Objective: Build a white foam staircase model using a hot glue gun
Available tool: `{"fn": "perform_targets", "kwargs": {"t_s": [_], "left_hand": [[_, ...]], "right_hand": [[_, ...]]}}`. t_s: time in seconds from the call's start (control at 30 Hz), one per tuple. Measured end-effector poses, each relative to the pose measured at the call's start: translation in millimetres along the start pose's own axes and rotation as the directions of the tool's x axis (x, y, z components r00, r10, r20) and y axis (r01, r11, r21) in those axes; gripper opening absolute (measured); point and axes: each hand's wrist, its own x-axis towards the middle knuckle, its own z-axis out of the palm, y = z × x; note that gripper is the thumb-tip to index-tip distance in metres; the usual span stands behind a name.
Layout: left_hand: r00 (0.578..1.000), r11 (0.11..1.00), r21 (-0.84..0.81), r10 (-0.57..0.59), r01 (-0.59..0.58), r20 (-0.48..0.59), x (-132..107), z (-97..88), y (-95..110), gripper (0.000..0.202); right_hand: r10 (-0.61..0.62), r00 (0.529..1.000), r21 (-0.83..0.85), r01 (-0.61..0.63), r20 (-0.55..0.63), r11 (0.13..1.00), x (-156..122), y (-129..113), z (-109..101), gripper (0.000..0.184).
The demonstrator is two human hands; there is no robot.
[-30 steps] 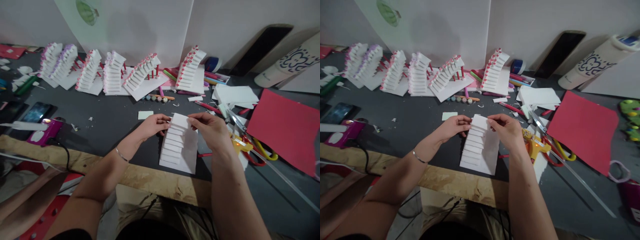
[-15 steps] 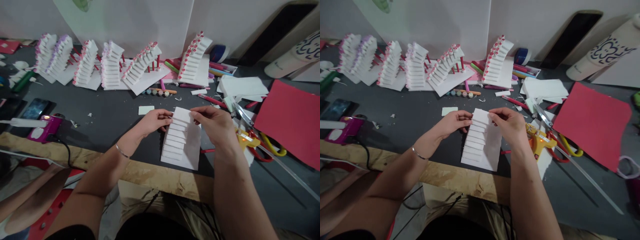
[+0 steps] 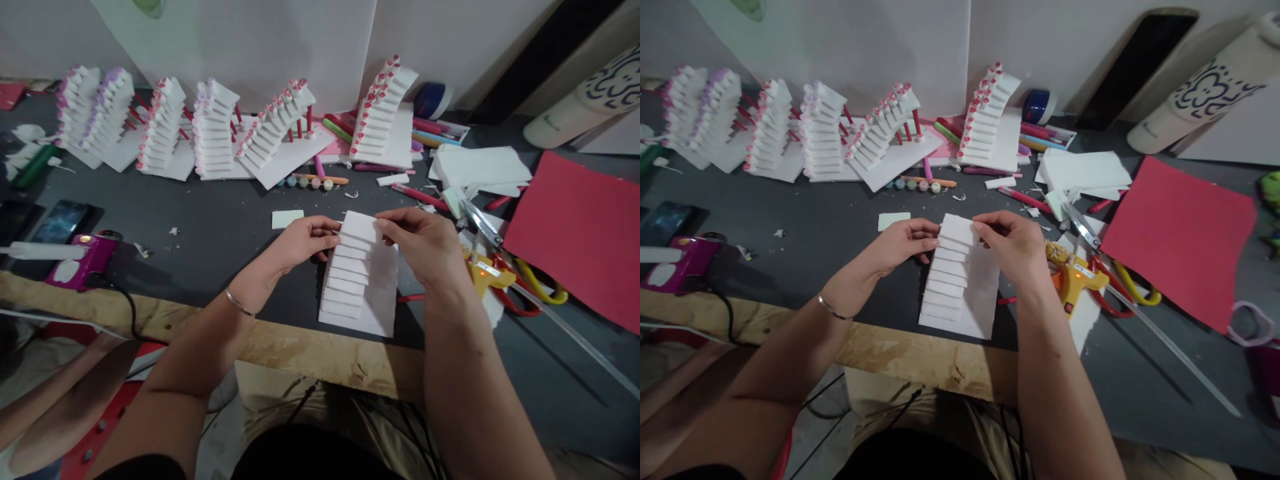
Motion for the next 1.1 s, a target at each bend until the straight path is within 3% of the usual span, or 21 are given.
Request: {"fn": "perform_targets", "kwargs": {"t_s": [1.1], "left_hand": [[1.0, 1.0, 0.006, -0.014, 0.014, -0.009, 0.1, -2.3, 1.7, 0.03]], "right_hand": [[-0.019, 0.999, 0.106, 0.015, 0.036, 0.994, 4.1, 6.7, 3.6, 0.021]]}}
